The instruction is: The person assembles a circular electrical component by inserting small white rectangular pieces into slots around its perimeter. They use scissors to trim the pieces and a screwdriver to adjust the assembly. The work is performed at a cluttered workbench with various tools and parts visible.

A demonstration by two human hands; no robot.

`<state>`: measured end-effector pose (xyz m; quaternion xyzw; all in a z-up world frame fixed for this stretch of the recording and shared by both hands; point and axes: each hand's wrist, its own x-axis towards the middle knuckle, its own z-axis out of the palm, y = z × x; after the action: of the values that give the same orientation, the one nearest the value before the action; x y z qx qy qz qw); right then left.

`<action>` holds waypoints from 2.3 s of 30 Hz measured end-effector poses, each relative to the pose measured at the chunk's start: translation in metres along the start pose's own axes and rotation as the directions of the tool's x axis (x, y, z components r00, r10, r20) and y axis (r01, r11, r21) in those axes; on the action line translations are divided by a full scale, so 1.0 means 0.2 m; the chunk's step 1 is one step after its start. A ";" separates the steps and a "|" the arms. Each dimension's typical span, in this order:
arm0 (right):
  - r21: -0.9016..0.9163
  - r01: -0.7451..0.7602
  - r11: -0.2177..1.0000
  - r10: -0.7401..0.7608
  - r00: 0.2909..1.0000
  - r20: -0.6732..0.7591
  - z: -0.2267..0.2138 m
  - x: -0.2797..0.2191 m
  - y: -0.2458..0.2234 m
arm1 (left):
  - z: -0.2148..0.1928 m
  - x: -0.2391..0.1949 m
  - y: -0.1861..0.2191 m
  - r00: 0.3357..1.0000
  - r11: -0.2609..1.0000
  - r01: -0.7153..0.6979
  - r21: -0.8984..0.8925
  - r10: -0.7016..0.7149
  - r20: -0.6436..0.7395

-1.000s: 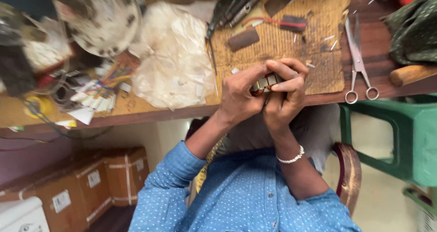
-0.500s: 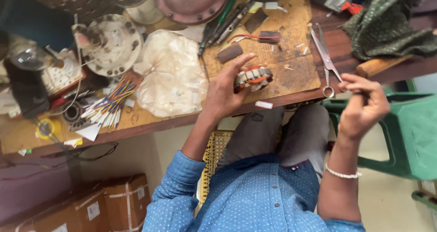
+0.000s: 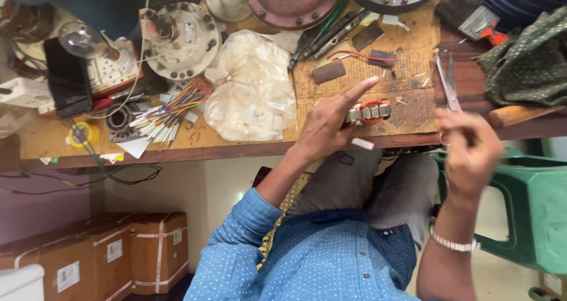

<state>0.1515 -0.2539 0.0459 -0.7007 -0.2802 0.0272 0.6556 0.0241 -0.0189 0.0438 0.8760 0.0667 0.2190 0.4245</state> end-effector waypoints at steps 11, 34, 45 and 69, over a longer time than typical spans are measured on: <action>-0.533 0.601 0.596 -0.251 0.769 0.587 0.92 0.93 0.02 | -0.06 -0.04 0.07 0.988 0.991 -0.134 0.018 0.135 -0.075; -0.466 0.801 0.376 -0.132 0.544 0.829 0.78 0.96 0.08 | -0.05 -0.03 -0.01 0.993 0.991 -0.112 -0.075 0.109 -0.041; -0.325 0.633 0.702 -0.251 0.648 0.719 0.41 0.74 -0.20 | -0.01 -0.02 -0.07 0.995 0.961 0.056 -0.269 -0.076 -0.064; -0.410 0.271 0.871 -0.025 0.858 0.514 0.18 0.15 -0.34 | -0.01 0.04 0.00 0.998 0.983 0.022 -0.180 -0.031 -0.051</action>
<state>0.1383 -0.2093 0.1151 -0.7828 -0.4906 0.0844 0.3734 0.0295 -0.0152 0.0478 0.8269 0.0697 0.2418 0.5029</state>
